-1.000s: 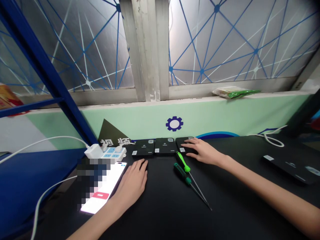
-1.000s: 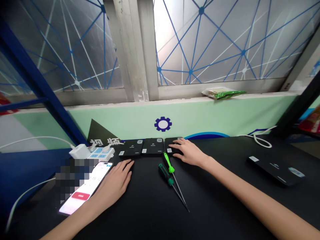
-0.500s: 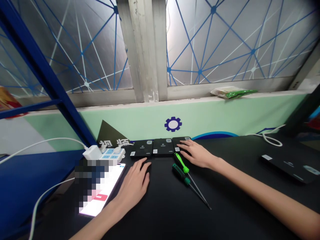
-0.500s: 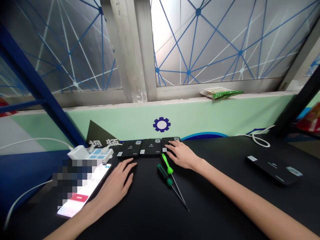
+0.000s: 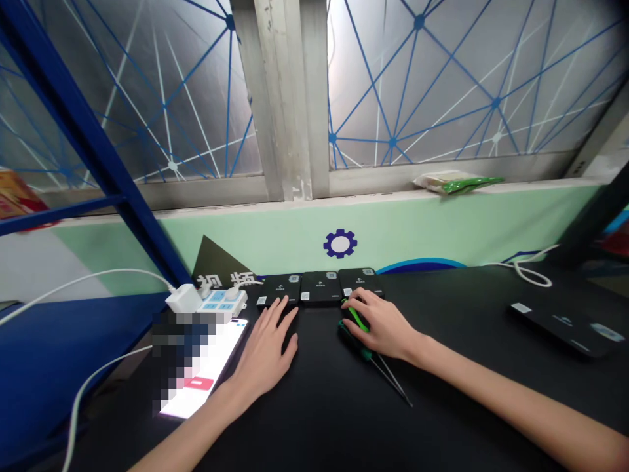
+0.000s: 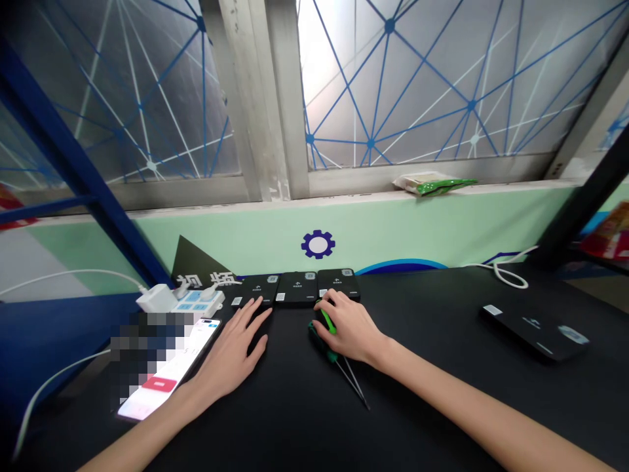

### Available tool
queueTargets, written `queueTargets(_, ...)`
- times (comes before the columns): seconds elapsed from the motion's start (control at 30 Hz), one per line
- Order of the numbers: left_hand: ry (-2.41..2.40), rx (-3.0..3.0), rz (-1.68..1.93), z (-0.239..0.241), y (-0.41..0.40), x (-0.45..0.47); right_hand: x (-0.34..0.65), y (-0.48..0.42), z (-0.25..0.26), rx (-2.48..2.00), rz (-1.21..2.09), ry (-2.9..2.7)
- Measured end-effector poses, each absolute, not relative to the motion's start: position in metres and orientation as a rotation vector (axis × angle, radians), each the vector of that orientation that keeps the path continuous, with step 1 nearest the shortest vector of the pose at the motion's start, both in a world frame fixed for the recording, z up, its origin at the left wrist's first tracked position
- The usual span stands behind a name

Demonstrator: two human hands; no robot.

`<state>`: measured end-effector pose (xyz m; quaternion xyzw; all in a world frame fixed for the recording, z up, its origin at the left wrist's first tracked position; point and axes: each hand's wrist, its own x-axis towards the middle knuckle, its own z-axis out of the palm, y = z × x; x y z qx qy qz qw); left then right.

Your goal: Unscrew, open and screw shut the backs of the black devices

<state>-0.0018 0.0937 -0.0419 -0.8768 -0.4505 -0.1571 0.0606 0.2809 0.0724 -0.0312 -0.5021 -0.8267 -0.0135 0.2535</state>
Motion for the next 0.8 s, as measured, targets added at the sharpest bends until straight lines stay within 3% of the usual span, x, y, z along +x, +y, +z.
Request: queueTargets(0.8,-1.373,-2.592,-0.617,-0.026,0.081,-0.004,0.266,0.039,-0.040,-1.507,0.057,-2.106)
